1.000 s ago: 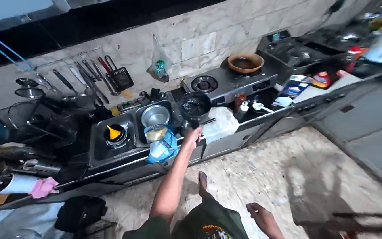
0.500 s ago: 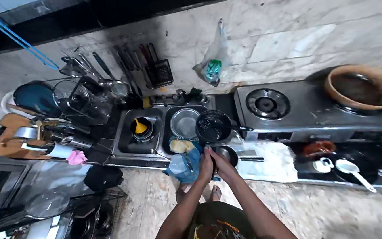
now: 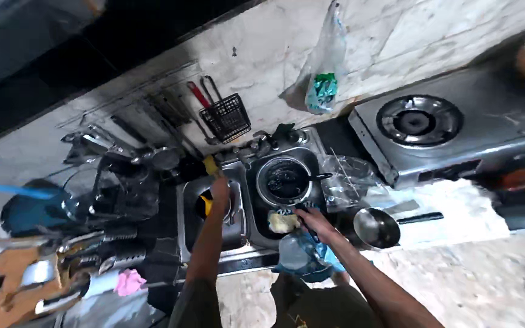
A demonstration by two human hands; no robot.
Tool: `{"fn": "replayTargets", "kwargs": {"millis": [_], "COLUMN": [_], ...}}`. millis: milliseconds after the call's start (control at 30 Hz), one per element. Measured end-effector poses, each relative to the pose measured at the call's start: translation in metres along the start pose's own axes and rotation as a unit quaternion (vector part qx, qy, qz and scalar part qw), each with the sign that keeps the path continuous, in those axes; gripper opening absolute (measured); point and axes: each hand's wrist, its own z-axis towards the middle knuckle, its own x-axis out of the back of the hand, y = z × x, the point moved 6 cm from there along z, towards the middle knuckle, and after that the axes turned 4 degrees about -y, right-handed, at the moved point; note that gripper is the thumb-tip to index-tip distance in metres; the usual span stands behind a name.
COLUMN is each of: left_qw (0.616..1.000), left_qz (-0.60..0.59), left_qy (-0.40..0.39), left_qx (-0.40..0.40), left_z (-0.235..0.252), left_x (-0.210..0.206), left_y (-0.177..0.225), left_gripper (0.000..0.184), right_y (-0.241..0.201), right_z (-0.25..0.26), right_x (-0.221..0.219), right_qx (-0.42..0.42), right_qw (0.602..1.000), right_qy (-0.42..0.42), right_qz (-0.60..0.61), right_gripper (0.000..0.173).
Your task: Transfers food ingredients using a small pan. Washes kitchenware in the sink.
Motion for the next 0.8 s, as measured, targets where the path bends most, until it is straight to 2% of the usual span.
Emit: {"fn": "replayTargets", "kwargs": {"millis": [100, 200, 267, 333, 400, 667, 800], "left_qw": [0.998, 0.995, 0.991, 0.989, 0.988, 0.988, 0.998], "left_qz": [0.051, 0.09, 0.119, 0.142, 0.146, 0.144, 0.051], "left_qy": [0.018, -0.008, -0.024, 0.002, 0.032, 0.041, 0.029], "left_qx": [-0.033, -0.046, -0.051, -0.053, -0.05, -0.046, -0.031], "left_z": [0.092, 0.141, 0.15, 0.155, 0.163, 0.173, 0.176], "left_x": [-0.006, -0.016, -0.015, -0.013, -0.01, -0.003, 0.001], "left_y": [-0.008, -0.007, -0.002, -0.002, 0.0, 0.002, 0.005], "left_gripper": [0.077, 0.068, 0.062, 0.062, 0.064, 0.062, 0.048], "right_y": [0.008, 0.01, 0.011, 0.009, 0.004, 0.005, 0.006], "right_z": [0.022, 0.034, 0.039, 0.04, 0.04, 0.048, 0.049], "right_x": [-0.026, -0.05, -0.062, -0.071, -0.075, -0.083, -0.085], "right_qx": [-0.014, -0.018, -0.019, -0.026, -0.029, -0.018, -0.022], "right_qw": [1.0, 1.0, 1.0, 0.999, 0.999, 0.999, 1.0], "right_qy": [0.009, 0.003, -0.008, -0.012, -0.012, -0.017, -0.007], "right_qz": [-0.013, 0.002, 0.002, -0.018, -0.036, -0.028, -0.02], "right_gripper": [0.033, 0.029, 0.031, 0.035, 0.036, 0.034, 0.032]}}
